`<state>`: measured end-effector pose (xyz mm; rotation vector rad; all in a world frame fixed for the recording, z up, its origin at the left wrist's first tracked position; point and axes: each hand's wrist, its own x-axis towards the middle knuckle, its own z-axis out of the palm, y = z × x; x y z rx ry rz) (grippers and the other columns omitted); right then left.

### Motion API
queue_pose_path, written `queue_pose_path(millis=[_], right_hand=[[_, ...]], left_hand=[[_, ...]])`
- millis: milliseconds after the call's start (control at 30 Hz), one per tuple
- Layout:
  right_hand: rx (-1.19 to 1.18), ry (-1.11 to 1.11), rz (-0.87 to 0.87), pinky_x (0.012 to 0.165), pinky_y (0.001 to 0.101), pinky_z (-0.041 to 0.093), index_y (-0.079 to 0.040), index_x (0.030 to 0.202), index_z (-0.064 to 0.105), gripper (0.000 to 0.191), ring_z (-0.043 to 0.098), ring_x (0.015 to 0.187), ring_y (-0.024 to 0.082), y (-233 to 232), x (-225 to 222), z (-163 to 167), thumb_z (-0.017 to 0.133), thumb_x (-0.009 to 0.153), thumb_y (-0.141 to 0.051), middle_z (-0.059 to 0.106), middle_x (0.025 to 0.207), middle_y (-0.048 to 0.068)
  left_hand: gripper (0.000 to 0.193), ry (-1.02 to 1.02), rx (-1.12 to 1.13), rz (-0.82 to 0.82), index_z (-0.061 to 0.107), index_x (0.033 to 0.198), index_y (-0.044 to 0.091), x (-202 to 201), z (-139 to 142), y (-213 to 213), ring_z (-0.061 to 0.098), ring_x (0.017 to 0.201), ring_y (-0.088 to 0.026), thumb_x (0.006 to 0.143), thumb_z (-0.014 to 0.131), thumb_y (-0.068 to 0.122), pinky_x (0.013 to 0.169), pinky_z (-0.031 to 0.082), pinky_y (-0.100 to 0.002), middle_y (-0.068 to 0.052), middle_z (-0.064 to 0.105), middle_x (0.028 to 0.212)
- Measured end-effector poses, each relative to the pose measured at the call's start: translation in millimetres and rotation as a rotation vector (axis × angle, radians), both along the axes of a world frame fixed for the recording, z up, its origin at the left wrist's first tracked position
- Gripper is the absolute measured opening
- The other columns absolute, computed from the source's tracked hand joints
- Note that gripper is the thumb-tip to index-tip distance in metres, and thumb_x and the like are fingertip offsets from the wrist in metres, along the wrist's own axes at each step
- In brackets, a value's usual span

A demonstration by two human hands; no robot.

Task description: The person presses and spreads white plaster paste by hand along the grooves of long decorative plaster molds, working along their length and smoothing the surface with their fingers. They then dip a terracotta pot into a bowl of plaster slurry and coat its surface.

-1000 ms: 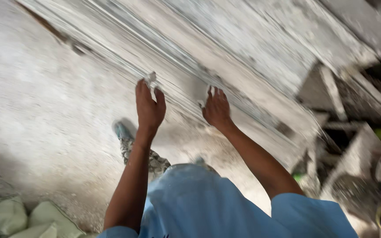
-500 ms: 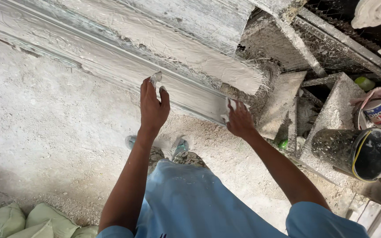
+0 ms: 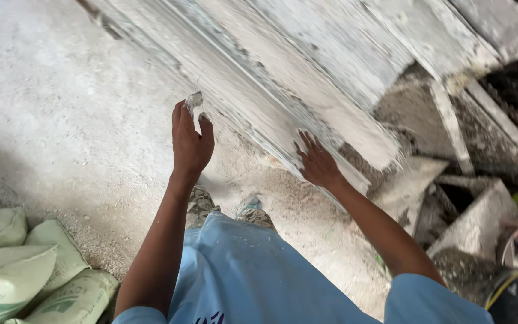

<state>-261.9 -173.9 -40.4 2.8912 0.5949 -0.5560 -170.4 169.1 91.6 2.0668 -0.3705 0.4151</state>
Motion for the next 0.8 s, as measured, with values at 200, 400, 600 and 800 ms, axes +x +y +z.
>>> queue_pose_path(millis=[200, 400, 600, 800], right_hand=[[0.117, -0.23, 0.104, 0.126, 0.05, 0.013, 0.01, 0.152, 0.039, 0.077, 0.013, 0.156, 0.038, 120, 157, 1, 0.059, 0.094, -0.037, 0.018, 0.167, 0.026], [0.074, -0.171, 0.147, 0.127, 0.0519, 0.011, 0.009, 0.141, 0.05, 0.066, 0.011, 0.157, 0.039, 267, 332, 8, 0.06, 0.092, -0.034, 0.017, 0.167, 0.026], [0.025, -0.235, 0.234, 0.126, 0.0522, 0.011, 0.012, 0.141, 0.046, 0.068, 0.014, 0.156, 0.04, 382, 490, 15, 0.058, 0.093, -0.035, 0.019, 0.166, 0.027], [0.119, -0.378, 0.251, 0.126, 0.0524, 0.014, 0.016, 0.148, 0.039, 0.075, 0.017, 0.155, 0.04, 471, 614, -1, 0.054, 0.095, -0.034, 0.021, 0.166, 0.027]], left_hand=[[0.032, -0.009, -0.007, 0.18, 0.053, 0.133, -0.008, 60, -33, 95, 0.058, 0.117, -0.045, 0.103, 0.054, 0.003, 0.102, 0.049, -0.05, -0.028, 0.057, 0.124], [0.037, -0.086, 0.034, 0.417, 0.053, 0.13, -0.007, 180, -56, 220, 0.056, 0.119, -0.048, 0.098, 0.063, 0.006, 0.104, 0.047, -0.051, -0.031, 0.057, 0.127], [0.037, 0.049, -0.104, 0.387, 0.054, 0.131, -0.005, 299, -9, 374, 0.059, 0.112, -0.044, 0.095, 0.059, 0.002, 0.097, 0.049, -0.047, -0.026, 0.058, 0.122], [0.035, 0.021, -0.081, 0.447, 0.055, 0.131, -0.005, 397, 14, 482, 0.058, 0.114, -0.042, 0.096, 0.057, -0.002, 0.098, 0.049, -0.046, -0.024, 0.059, 0.122]])
